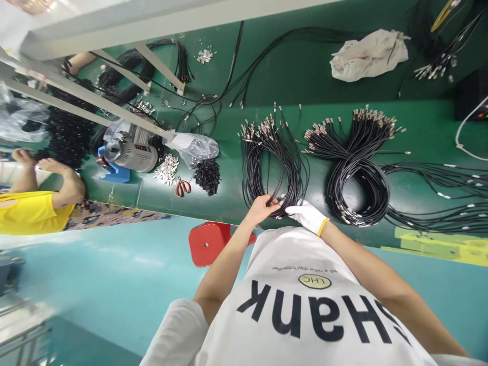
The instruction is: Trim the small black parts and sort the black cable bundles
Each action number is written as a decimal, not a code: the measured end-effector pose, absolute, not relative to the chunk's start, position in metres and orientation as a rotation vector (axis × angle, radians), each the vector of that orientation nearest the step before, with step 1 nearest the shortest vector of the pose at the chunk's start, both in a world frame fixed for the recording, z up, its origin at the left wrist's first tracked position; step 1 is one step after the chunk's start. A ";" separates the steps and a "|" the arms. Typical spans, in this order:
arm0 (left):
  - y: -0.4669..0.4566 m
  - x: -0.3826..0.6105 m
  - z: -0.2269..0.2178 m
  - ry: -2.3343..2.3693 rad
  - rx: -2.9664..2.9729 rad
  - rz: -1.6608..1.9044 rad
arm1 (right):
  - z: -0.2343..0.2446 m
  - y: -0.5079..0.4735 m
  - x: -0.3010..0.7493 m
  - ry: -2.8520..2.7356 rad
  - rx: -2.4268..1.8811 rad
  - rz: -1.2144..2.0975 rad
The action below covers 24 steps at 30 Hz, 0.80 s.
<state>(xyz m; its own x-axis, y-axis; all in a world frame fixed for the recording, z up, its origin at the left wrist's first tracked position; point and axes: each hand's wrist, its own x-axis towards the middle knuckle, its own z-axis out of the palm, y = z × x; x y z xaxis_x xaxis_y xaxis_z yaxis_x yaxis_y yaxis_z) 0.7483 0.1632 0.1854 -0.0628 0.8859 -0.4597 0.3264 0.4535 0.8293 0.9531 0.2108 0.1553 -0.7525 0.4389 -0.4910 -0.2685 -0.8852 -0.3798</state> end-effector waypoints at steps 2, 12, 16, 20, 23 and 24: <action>0.162 0.749 0.183 1.650 1.047 0.659 | 0.155 0.210 0.953 -0.406 -0.833 2.589; 0.161 0.757 0.181 1.733 1.018 0.713 | 0.154 0.209 0.954 -0.401 -0.826 2.587; 0.166 0.744 0.193 1.819 1.103 0.831 | 0.150 0.210 0.956 -0.395 -0.846 2.562; 0.167 0.739 0.200 1.828 1.142 0.822 | 0.149 0.209 0.956 -0.389 -0.841 2.567; 0.165 0.748 0.196 1.783 1.108 0.754 | 0.151 0.209 0.956 -0.376 -0.829 2.585; 0.164 0.751 0.194 1.769 1.117 0.719 | 0.152 0.209 0.956 -0.372 -0.825 2.590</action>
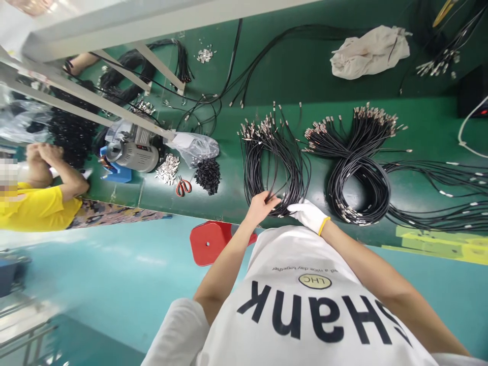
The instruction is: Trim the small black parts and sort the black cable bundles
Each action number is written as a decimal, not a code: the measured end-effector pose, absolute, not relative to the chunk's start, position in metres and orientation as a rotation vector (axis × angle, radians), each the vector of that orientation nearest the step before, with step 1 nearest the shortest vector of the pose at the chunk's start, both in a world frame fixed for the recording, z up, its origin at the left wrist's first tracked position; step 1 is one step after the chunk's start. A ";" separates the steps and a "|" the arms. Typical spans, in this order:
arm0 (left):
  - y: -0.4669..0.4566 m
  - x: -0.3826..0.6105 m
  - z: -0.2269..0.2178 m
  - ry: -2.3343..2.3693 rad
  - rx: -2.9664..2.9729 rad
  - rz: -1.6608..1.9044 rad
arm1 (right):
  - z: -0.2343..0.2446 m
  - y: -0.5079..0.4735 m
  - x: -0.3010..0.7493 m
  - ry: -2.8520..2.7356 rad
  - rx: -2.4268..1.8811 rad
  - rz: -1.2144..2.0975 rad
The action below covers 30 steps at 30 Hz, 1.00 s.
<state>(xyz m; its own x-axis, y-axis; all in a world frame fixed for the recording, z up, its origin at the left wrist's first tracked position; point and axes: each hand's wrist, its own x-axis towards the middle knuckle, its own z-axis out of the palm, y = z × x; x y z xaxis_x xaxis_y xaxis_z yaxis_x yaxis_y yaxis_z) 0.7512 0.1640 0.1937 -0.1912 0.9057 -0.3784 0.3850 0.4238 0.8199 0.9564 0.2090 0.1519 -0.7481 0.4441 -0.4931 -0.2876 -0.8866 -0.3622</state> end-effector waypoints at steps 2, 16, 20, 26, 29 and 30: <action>0.163 0.757 0.189 1.731 1.123 0.647 | 0.153 0.209 0.958 -0.365 -0.820 2.599; 0.168 0.756 0.178 1.684 1.041 0.629 | 0.143 0.209 0.955 -0.347 -0.796 2.582; 0.168 0.762 0.175 1.749 1.013 0.647 | 0.144 0.209 0.956 -0.341 -0.785 2.582; 0.167 0.762 0.177 1.764 1.029 0.640 | 0.149 0.209 0.956 -0.345 -0.784 2.578; 0.167 0.763 0.178 1.782 1.027 0.635 | 0.153 0.209 0.958 -0.348 -0.785 2.573; 0.167 0.764 0.177 1.791 1.025 0.633 | 0.154 0.208 0.958 -0.348 -0.787 2.570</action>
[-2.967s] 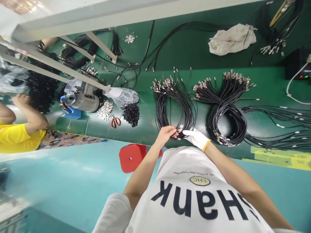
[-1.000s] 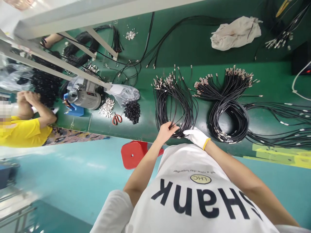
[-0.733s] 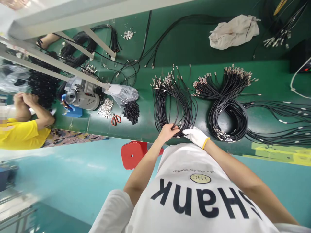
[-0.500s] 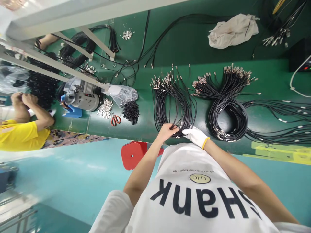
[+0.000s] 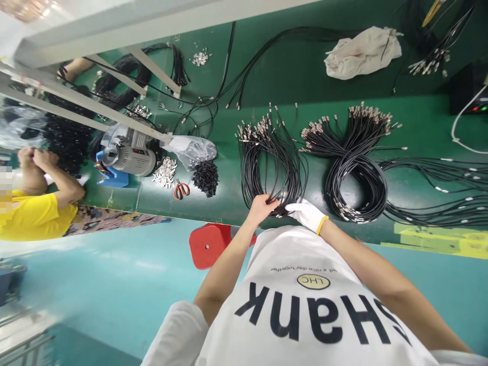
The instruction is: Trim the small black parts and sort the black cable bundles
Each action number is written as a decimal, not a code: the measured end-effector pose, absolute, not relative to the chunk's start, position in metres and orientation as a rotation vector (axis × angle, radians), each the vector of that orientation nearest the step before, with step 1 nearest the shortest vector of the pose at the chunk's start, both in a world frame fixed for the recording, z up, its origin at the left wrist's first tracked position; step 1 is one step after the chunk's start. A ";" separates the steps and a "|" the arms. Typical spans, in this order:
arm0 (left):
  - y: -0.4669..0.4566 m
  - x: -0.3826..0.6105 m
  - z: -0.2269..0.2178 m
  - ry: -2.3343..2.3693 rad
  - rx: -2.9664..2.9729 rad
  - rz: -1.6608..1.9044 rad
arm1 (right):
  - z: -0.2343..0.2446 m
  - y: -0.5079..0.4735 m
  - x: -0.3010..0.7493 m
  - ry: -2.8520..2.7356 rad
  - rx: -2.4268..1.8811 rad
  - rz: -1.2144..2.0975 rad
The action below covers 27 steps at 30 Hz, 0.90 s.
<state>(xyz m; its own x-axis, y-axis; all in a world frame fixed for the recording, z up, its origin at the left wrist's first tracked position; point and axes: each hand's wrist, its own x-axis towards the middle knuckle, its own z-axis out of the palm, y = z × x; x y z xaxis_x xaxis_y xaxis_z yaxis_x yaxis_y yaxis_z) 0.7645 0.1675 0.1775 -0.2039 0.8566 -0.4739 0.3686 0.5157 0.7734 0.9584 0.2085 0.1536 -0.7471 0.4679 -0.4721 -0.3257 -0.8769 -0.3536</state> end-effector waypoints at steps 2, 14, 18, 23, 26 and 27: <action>0.168 0.767 0.176 1.805 1.019 0.629 | 0.154 0.207 0.959 -0.348 -0.798 2.560; 0.167 0.760 0.194 1.646 0.941 0.774 | 0.148 0.208 0.958 -0.322 -0.837 2.524; 0.167 0.759 0.198 1.543 0.944 0.758 | 0.144 0.207 0.960 -0.300 -0.860 2.515; 0.168 0.762 0.196 1.667 1.048 0.636 | 0.148 0.208 0.960 -0.273 -0.864 2.532; 0.168 0.766 0.191 1.665 1.125 0.533 | 0.157 0.209 0.958 -0.257 -0.818 2.556; 0.168 0.767 0.190 1.657 1.135 0.522 | 0.160 0.210 0.958 -0.253 -0.800 2.565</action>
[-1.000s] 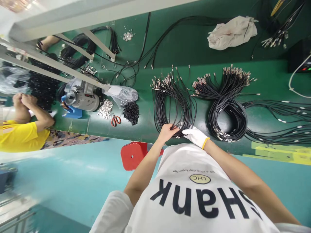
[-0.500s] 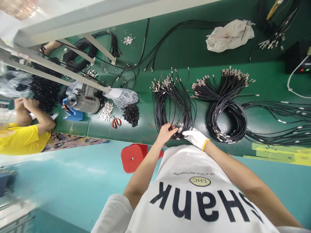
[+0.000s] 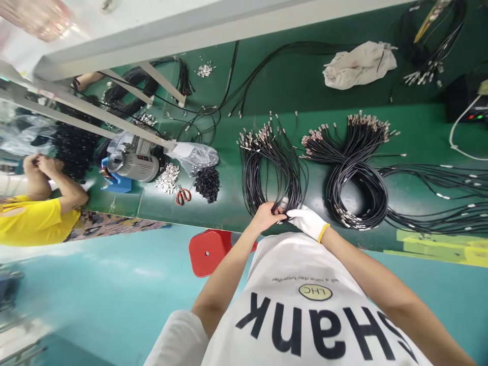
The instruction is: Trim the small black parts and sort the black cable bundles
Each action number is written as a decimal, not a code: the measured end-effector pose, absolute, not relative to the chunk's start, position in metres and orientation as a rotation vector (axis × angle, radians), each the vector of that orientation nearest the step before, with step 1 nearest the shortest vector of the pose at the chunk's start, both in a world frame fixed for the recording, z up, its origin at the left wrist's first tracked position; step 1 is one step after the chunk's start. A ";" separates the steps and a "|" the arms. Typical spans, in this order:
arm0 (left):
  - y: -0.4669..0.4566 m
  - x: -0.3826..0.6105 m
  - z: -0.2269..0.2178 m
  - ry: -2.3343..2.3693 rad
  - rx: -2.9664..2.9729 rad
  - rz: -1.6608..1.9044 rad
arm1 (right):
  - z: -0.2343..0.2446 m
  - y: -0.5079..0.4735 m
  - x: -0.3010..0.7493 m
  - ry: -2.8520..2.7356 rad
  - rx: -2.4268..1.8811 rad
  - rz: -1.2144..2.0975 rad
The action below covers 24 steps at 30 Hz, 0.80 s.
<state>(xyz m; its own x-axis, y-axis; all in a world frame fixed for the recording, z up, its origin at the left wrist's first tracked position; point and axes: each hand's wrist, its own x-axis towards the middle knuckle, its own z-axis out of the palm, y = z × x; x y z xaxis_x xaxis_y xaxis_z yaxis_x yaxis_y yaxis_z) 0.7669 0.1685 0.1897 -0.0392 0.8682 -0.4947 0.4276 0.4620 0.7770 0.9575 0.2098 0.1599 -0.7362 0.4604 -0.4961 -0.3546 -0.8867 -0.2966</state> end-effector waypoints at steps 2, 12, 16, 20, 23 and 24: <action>0.169 0.769 0.188 1.647 1.144 0.522 | 0.165 0.211 0.957 -0.250 -0.771 2.579; 0.168 0.757 0.189 1.615 1.014 0.561 | 0.168 0.214 0.955 -0.266 -0.760 2.584; 0.167 0.754 0.187 1.590 0.938 0.603 | 0.169 0.214 0.955 -0.286 -0.789 2.582; 0.166 0.754 0.192 1.509 0.907 0.624 | 0.165 0.212 0.954 -0.318 -0.862 2.553; 0.168 0.753 0.200 1.415 0.930 0.636 | 0.153 0.212 0.953 -0.354 -0.990 2.502; 0.170 0.750 0.205 1.400 0.930 0.629 | 0.148 0.213 0.953 -0.373 -1.047 2.479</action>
<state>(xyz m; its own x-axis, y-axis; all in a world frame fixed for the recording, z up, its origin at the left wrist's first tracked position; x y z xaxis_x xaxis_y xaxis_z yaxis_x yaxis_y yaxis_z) 0.7502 0.1702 0.2055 0.1064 0.8358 -0.5386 0.1524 0.5215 0.8395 0.9527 0.2126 0.1478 -0.6275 0.4771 -0.6153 -0.2749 -0.8751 -0.3982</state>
